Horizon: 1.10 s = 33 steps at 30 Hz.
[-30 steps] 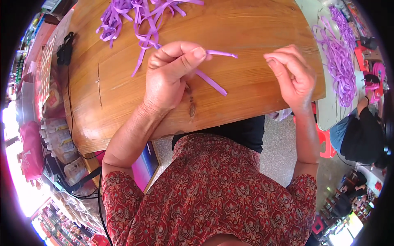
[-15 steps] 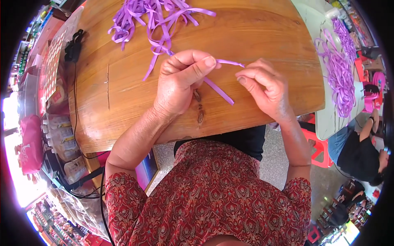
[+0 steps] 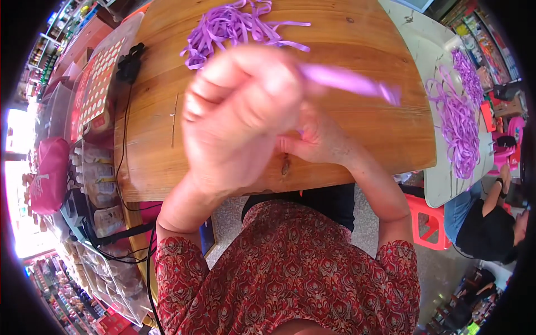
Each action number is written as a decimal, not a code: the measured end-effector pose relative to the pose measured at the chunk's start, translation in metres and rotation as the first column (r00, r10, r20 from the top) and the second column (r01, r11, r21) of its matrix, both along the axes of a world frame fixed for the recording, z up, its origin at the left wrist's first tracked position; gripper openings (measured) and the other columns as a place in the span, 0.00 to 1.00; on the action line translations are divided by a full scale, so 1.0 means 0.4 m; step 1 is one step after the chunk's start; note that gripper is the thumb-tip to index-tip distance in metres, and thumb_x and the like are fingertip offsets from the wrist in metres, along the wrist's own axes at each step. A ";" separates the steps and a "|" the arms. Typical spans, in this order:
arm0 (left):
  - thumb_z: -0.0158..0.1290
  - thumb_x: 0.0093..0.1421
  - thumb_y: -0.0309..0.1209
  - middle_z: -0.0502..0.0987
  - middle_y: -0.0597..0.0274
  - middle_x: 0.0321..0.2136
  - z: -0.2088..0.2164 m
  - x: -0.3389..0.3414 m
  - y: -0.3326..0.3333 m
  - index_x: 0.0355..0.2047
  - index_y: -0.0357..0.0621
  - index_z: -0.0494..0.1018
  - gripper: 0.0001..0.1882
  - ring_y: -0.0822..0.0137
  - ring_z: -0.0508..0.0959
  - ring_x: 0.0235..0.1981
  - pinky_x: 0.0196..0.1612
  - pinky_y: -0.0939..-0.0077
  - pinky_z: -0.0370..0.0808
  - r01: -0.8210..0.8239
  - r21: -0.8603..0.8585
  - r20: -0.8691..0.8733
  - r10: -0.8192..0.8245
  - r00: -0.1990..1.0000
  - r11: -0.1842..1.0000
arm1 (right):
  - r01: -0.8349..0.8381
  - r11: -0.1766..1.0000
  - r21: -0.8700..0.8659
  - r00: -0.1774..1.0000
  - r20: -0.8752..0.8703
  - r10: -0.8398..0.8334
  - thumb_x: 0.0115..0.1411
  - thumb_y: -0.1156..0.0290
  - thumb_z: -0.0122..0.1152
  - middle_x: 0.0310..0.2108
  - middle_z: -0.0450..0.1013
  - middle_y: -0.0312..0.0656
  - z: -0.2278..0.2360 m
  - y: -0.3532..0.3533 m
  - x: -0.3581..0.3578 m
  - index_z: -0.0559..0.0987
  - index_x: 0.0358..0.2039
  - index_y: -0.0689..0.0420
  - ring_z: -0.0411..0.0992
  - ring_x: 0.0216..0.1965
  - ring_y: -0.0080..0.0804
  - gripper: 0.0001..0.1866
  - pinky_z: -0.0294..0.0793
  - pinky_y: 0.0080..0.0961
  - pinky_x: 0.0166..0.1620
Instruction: The person rolls a purple ribbon by hand to form a small bud and then ties a series of knots along the length of another ribbon. They repeatedly thread the knotted ribbon through the bud to secure it, eventually placing the finished piece onto a pile.
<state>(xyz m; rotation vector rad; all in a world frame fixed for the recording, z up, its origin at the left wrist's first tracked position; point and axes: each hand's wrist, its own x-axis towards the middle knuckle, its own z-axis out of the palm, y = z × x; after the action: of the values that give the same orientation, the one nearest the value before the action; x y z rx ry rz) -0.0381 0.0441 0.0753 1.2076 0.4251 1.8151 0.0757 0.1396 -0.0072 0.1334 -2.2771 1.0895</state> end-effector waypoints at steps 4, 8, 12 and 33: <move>0.40 0.67 0.35 0.54 0.75 0.17 0.030 -0.104 -0.019 0.37 0.38 0.70 0.13 0.79 0.50 0.15 0.21 0.81 0.50 -0.047 0.032 0.122 0.043 0.992 0.998 | -0.015 0.981 -0.193 0.996 0.078 0.031 0.53 0.80 0.61 0.39 0.76 0.41 0.008 0.032 0.050 0.80 0.34 0.59 0.73 0.41 0.31 0.07 0.72 0.26 0.44; 0.44 0.66 0.34 0.52 0.76 0.14 0.021 -0.159 -0.030 0.38 0.36 0.73 0.13 0.80 0.49 0.14 0.20 0.83 0.49 -0.096 -0.021 0.329 0.097 0.939 0.995 | 0.225 0.930 -0.292 0.969 0.165 -0.183 0.55 0.81 0.60 0.32 0.76 0.39 0.011 0.065 0.137 0.79 0.32 0.62 0.73 0.35 0.25 0.04 0.71 0.21 0.41; 0.45 0.65 0.32 0.51 0.76 0.13 -0.024 -0.201 -0.022 0.37 0.36 0.73 0.12 0.80 0.48 0.14 0.20 0.83 0.48 -0.168 -0.102 0.394 0.195 0.898 0.980 | 0.376 0.881 -0.286 0.919 0.233 -0.317 0.56 0.80 0.59 0.31 0.75 0.38 0.011 0.083 0.225 0.79 0.33 0.63 0.72 0.33 0.23 0.04 0.71 0.20 0.41; 0.57 0.52 0.24 0.69 0.49 0.41 -0.216 -0.187 0.064 0.49 0.36 0.65 0.23 0.54 0.69 0.42 0.47 0.64 0.67 -0.833 0.458 -0.651 0.756 -0.076 0.311 | 0.559 0.728 -0.396 0.829 0.265 -0.492 0.60 0.75 0.57 0.33 0.73 0.32 -0.014 0.080 0.352 0.77 0.39 0.63 0.70 0.34 0.17 0.08 0.67 0.14 0.38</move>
<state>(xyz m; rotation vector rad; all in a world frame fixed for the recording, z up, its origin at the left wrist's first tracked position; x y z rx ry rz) -0.1129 0.0697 -0.0111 1.9055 2.2455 1.9041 0.2163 0.1717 -0.0128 -0.7708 -1.9063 1.2991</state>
